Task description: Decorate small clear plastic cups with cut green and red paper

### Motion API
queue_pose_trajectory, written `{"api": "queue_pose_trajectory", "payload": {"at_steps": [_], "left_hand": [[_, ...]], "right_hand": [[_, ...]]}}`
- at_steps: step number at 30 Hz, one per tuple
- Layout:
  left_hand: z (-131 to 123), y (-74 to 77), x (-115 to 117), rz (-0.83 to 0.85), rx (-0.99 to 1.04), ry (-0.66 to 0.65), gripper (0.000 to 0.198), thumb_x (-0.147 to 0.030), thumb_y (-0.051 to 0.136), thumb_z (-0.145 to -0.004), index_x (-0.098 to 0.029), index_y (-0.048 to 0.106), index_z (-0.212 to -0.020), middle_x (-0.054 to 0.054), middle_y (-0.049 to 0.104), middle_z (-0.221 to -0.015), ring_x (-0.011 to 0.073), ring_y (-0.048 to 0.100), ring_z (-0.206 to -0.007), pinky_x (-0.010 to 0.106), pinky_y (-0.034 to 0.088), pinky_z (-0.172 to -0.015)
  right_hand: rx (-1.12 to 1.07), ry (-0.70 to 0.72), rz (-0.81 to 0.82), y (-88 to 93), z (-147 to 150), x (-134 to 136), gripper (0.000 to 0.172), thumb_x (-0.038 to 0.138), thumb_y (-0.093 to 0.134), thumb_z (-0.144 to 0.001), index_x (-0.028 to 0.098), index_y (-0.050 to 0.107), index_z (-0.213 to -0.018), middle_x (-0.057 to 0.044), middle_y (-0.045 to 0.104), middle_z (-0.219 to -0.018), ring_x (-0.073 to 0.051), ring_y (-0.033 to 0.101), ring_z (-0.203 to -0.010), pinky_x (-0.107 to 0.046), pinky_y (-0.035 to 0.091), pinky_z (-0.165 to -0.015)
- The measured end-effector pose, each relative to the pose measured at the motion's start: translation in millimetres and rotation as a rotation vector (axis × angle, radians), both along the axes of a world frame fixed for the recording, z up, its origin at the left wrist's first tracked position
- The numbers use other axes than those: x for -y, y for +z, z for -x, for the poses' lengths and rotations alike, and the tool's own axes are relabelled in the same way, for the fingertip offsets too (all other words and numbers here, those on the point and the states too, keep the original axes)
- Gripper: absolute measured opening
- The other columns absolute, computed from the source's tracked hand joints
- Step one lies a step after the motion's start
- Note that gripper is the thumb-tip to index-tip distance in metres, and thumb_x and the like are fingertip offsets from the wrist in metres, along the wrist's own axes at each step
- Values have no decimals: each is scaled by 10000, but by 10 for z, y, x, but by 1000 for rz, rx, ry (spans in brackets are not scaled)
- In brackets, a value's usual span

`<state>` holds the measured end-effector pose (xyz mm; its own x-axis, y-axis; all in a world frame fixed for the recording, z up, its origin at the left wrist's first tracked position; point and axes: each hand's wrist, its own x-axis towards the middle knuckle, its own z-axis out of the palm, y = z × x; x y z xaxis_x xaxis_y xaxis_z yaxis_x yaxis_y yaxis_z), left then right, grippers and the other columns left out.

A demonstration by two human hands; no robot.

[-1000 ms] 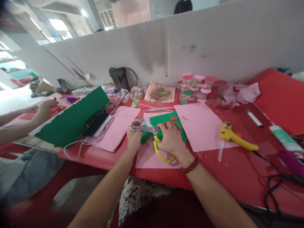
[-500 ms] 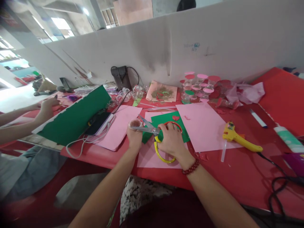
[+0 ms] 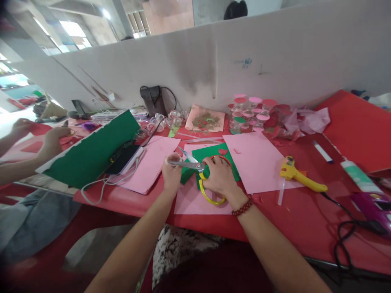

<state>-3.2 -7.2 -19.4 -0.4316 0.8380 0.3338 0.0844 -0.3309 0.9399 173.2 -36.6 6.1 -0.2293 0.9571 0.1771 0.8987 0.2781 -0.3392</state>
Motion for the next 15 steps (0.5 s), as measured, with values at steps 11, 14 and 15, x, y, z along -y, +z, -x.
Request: {"api": "queue_pose_trajectory", "payload": {"at_steps": [11, 14, 15], "left_hand": [[-20, 65, 51, 34, -7, -37, 213, -151, 667, -623, -198, 564, -804, -11, 614, -753, 132, 576, -677, 269, 474, -685], [-60, 100, 97, 70, -55, -34, 207, -127, 676, -634, -195, 577, -803, -13, 611, -735, 133, 577, -670, 267, 464, -677], [-71, 105, 102, 80, -60, -25, 215, -120, 679, -633, -194, 578, -807, -13, 610, -730, 134, 577, -668, 266, 463, -675]], "right_hand": [[-4, -13, 10, -29, -33, -42, 504, 273, 666, -677, 255, 556, -1169, -86, 568, -1116, -263, 590, -1002, -322, 441, -780], [-4, -114, -12, -15, -75, -81, 459, 308, 641, -722, 248, 567, -1170, -100, 574, -1115, -272, 591, -990, -334, 444, -773], [-5, -145, -34, -11, -89, -91, 454, 318, 635, -730, 244, 570, -1172, -105, 574, -1119, -278, 589, -992, -343, 445, -783]]}}
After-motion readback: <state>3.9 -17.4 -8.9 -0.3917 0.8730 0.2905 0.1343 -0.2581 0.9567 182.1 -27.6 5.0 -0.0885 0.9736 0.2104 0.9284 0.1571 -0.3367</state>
